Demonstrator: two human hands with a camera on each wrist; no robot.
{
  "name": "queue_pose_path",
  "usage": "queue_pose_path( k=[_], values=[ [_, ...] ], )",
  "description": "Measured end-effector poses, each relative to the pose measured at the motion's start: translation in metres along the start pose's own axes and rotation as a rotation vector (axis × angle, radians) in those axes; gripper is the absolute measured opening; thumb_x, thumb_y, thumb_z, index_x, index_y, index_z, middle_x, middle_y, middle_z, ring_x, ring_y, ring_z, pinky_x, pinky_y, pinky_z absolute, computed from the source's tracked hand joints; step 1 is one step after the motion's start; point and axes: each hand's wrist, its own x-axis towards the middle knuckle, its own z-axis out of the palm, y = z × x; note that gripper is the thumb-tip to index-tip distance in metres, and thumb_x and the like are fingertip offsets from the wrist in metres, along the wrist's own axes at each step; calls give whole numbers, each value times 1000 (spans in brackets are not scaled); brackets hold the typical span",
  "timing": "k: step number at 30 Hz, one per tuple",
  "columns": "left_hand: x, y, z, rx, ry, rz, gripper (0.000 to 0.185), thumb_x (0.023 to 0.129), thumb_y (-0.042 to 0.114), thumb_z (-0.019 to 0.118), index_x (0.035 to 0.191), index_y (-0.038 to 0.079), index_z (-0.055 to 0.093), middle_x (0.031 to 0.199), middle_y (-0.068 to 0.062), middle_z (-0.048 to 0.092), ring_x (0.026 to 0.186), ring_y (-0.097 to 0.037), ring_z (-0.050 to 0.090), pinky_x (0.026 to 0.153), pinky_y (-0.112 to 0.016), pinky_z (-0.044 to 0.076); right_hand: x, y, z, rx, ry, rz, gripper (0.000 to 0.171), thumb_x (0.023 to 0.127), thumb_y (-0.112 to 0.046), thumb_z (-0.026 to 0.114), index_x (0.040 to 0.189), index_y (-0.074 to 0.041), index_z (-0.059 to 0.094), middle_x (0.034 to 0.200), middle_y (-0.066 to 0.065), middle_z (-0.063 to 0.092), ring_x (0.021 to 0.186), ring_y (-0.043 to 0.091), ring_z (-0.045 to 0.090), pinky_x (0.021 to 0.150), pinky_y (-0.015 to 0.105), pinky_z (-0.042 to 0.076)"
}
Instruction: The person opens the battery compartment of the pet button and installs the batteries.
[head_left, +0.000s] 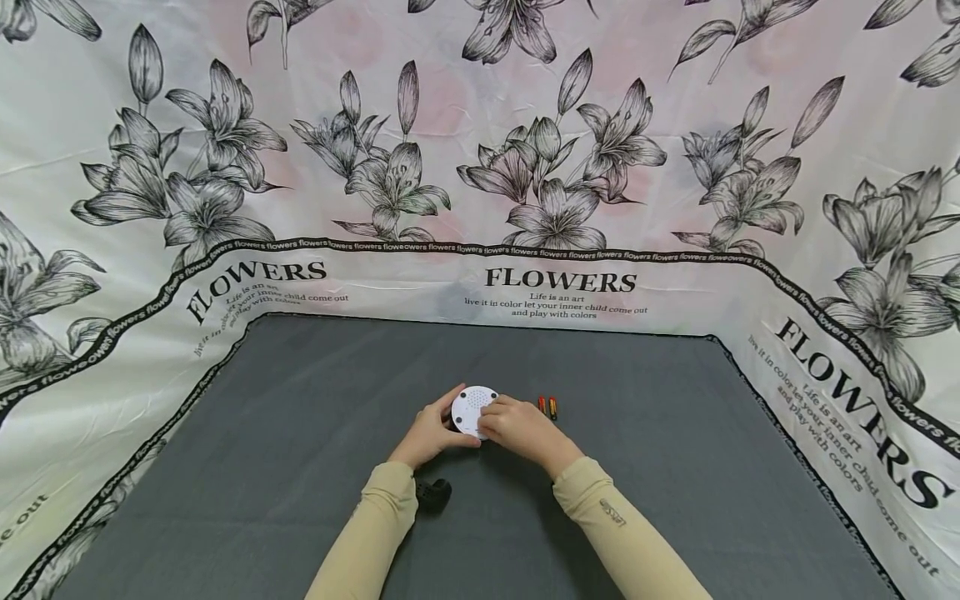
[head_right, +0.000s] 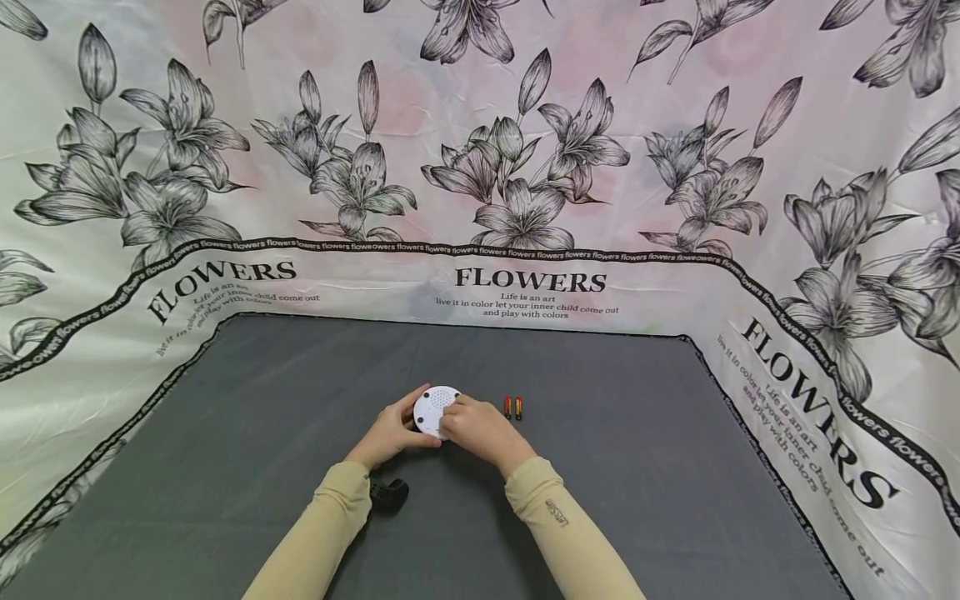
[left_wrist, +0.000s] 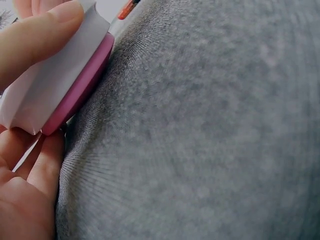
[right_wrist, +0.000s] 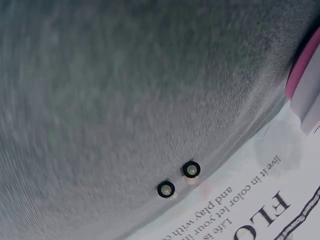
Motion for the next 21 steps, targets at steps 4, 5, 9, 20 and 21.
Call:
queue_pose_path(
  k=[4,5,9,20,21],
  values=[
    [-1,6,0,-1,-5,-2,91,70,6,82,144,3,30,135,-20,45,116,-25,50,88,-32,48,3,1,0,-53,17,-65,4,83,-17,70,80,-14,70,81,-3,65,81,13,59,74,27,52],
    [-2,7,0,-4,-7,-4,91,70,6,82,144,3,30,135,-19,45,116,-25,50,88,-32,48,3,2,0,-67,29,-84,5,82,-16,71,78,-14,69,80,-3,65,79,13,58,71,27,52],
    [-2,7,0,-3,-14,-24,90,70,6,82,144,6,31,136,-16,44,118,-23,49,89,-31,47,3,3,3,-105,61,-141,7,79,-15,72,75,-13,67,75,-3,63,75,14,58,65,26,52],
    [-1,7,-1,-72,-42,-20,90,72,5,80,145,6,28,139,-18,39,121,-26,45,90,-34,47,5,3,-1,-121,18,-142,11,80,-16,71,71,-14,65,71,-4,63,75,14,60,66,26,52],
    [-1,7,-2,-72,-43,-22,90,72,5,80,145,5,27,140,-18,39,122,-26,45,90,-34,47,6,2,-1,-120,17,-140,11,80,-16,71,71,-14,65,71,-4,63,74,14,60,66,26,52]
  ],
)
